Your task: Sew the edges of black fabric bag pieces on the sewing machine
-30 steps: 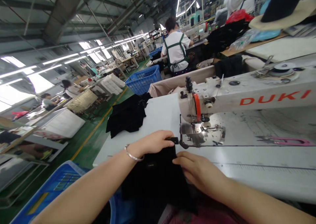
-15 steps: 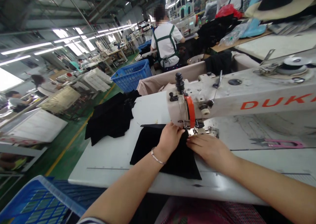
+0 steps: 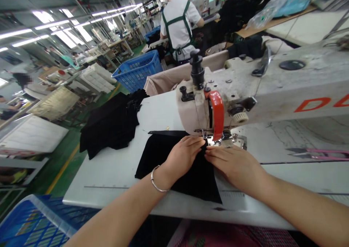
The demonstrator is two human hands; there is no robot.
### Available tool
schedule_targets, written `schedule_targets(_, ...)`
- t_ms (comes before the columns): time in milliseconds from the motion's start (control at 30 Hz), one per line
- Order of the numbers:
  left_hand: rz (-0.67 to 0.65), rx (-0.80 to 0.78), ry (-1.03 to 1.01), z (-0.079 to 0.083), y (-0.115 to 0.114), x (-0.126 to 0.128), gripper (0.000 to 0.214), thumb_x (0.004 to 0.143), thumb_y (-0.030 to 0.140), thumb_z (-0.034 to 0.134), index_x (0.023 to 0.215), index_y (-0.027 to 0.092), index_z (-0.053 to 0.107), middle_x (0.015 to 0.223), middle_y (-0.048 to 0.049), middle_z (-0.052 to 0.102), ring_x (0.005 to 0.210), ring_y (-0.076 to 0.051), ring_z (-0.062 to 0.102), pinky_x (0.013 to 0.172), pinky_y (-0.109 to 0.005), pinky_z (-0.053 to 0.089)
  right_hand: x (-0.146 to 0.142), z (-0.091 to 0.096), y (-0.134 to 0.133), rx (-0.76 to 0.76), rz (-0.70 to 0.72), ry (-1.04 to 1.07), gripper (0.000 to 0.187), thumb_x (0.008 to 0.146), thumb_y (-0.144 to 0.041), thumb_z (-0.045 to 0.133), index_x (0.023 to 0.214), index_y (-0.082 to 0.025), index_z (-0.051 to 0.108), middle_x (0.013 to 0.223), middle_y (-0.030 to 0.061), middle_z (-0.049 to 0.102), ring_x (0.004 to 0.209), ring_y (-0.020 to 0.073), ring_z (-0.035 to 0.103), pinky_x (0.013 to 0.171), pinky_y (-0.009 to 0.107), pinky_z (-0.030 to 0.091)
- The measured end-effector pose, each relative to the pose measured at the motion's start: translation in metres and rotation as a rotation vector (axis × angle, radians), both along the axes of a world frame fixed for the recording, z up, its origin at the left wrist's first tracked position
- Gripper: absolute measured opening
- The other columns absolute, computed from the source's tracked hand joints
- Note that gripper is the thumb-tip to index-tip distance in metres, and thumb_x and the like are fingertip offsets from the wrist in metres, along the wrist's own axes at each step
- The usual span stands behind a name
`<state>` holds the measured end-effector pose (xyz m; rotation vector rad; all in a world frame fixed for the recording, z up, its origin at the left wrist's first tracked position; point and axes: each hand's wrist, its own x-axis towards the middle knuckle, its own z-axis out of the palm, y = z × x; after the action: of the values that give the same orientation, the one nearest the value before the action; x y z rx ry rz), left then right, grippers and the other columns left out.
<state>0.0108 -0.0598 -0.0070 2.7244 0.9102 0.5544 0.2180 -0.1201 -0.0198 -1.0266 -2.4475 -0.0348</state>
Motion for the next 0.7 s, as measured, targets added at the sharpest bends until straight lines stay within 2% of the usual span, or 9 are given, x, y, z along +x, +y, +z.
schedule_targets(500,0.031,-0.035,-0.045,0.0050,-0.0010,0.0046,0.025,0.092,0.010,0.053,0.114,0.014,0.064,0.120,-0.0084,0.067,0.114,-0.021,0.059,0.104,-0.040,0.048,-0.0009,0.0018,0.0008,-0.028,-0.020,-0.023,0.030,0.089,-0.005,0.045,0.112,-0.012,0.064,0.115,0.0094,0.067,0.104,0.0240,0.063,0.083,0.040,0.052)
schedule_targets(700,0.024,-0.056,-0.016,0.0055,-0.0002,0.0037,0.026,0.095,0.012,0.049,0.115,0.015,0.063,0.121,-0.0074,0.066,0.116,-0.020,0.058,0.106,-0.041,0.047,-0.0036,-0.0026,0.0018,-0.051,0.007,0.025,0.028,0.090,-0.007,0.048,0.111,-0.013,0.065,0.113,0.0089,0.068,0.106,0.0229,0.063,0.087,0.039,0.052)
